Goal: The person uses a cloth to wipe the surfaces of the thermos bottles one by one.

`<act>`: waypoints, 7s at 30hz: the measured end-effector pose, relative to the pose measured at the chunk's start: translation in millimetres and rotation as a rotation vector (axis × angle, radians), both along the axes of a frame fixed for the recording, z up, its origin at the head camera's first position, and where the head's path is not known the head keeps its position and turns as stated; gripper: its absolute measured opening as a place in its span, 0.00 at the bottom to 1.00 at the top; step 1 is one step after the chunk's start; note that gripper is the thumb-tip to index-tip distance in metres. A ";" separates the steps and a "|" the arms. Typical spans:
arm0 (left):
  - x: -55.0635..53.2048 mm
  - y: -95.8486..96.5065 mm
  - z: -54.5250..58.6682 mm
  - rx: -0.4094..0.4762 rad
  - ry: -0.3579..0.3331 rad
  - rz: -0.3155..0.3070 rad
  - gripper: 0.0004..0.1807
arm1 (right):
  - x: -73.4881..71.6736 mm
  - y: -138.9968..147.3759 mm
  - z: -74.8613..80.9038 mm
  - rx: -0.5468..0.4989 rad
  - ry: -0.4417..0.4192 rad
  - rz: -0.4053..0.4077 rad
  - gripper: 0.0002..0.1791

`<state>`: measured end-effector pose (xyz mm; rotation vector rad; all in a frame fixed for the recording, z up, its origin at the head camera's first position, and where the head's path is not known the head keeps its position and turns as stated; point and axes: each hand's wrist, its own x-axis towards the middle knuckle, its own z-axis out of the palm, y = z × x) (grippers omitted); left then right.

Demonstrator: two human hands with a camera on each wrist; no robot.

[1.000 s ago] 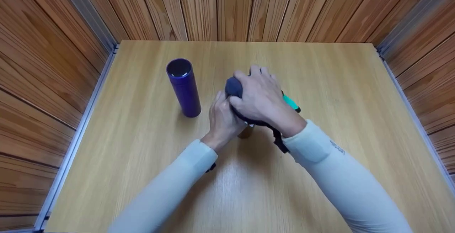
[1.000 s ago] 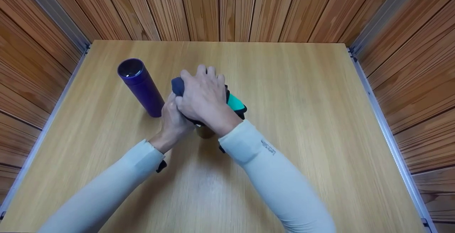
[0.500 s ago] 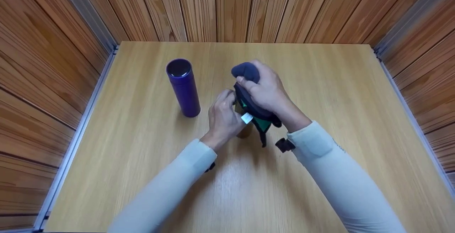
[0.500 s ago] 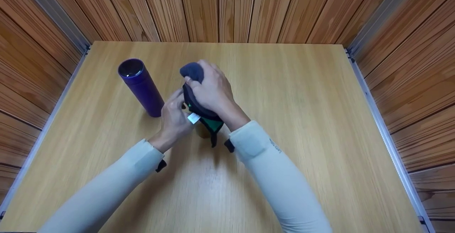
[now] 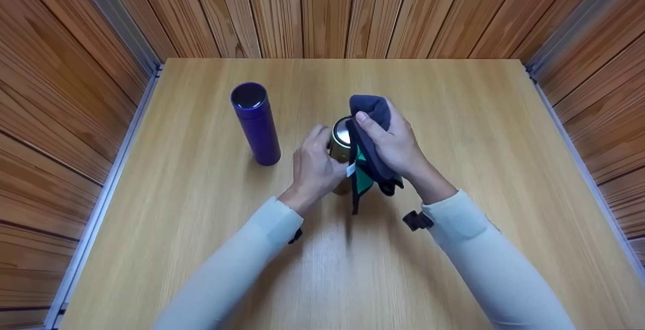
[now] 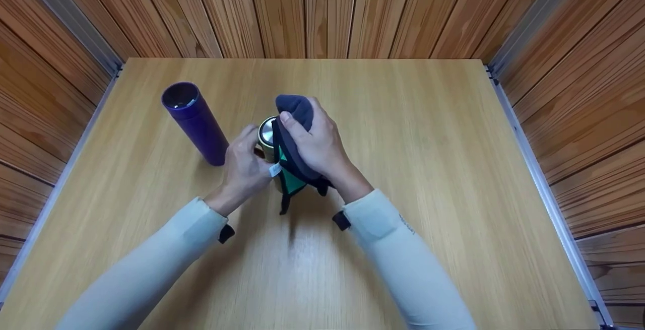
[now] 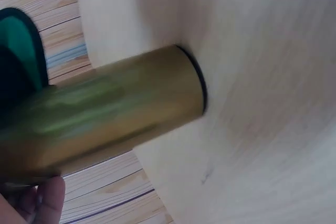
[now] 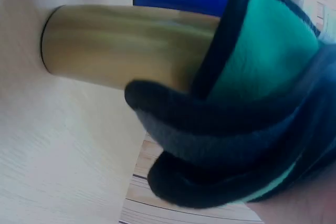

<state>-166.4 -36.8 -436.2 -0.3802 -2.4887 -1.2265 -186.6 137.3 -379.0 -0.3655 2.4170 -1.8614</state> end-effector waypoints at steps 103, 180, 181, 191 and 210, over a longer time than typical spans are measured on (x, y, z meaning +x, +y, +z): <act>5.4 -40.0 18.8 1.225 -0.146 -0.074 0.41 | 19.6 13.9 -54.5 -0.562 0.050 -0.055 0.17; 4.9 -19.4 27.2 0.853 0.159 0.085 0.24 | 18.8 5.6 -60.0 -0.132 0.306 -0.606 0.14; 4.5 -19.8 26.6 0.861 0.149 0.095 0.23 | 20.3 4.6 -60.2 -0.125 0.339 -0.620 0.13; -6.7 -26.4 21.0 0.711 0.215 0.144 0.27 | 28.9 12.5 -68.5 0.015 0.477 -0.572 0.11; -25.7 -21.0 9.2 0.171 -0.050 0.193 0.38 | 34.1 33.1 -73.0 0.091 0.414 -0.501 0.17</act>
